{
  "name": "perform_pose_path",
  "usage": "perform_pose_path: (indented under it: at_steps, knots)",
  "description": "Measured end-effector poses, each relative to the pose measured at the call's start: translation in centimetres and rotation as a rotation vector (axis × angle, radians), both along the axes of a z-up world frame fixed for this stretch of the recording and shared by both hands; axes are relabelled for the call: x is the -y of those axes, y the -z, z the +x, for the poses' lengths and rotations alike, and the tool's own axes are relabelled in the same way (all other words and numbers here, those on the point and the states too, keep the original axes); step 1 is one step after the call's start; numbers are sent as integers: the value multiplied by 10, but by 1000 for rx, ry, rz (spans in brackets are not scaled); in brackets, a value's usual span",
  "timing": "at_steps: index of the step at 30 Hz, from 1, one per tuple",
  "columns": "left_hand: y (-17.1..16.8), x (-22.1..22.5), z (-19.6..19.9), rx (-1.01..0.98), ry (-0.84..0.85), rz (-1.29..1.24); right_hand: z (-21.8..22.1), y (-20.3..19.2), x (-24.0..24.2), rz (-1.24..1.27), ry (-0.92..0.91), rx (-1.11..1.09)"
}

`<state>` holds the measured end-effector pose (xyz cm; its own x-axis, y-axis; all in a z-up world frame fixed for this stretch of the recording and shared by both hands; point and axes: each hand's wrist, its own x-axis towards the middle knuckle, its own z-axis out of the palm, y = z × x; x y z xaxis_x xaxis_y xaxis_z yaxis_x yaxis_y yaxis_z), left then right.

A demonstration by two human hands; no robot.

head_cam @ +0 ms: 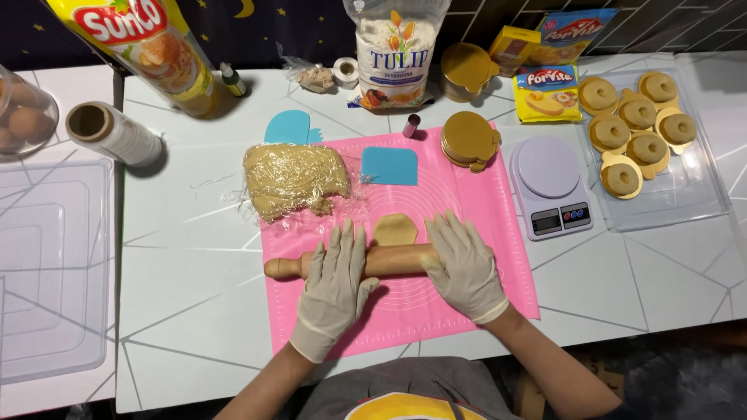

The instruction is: The person is portioning a large mass of dough into smaller pieces and rolling them into balls on a silicone mat, occasionally using a scraper and a rolling pin.

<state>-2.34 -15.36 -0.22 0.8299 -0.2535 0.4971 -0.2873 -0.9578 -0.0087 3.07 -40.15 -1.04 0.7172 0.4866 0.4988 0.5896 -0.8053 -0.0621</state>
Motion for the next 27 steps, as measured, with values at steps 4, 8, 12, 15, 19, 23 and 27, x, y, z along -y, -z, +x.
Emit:
perform_pose_path:
  at_steps: [4,8,12,15,19,23,27]
  knots:
    - [2,-8,43,-22,18,-6,45,14,-3,8,-21,34]
    - [-15,-8,70,-347,-3,27,75,19,-7,75,6,0]
    - [-16,-7,42,-353,-9,31,44,5,-4,39,1,1]
    - [1,0,-1,-71,-37,25,4,27,5,67,-24,68]
    - [18,-7,-33,-22,-46,134,-29,-18,10,111,-33,-294]
    - [50,-32,-26,-131,-81,-17,-30,23,34,103,-108,-394]
    - [52,-43,-1,-19,-34,-25,-7,23,34,145,-182,-154]
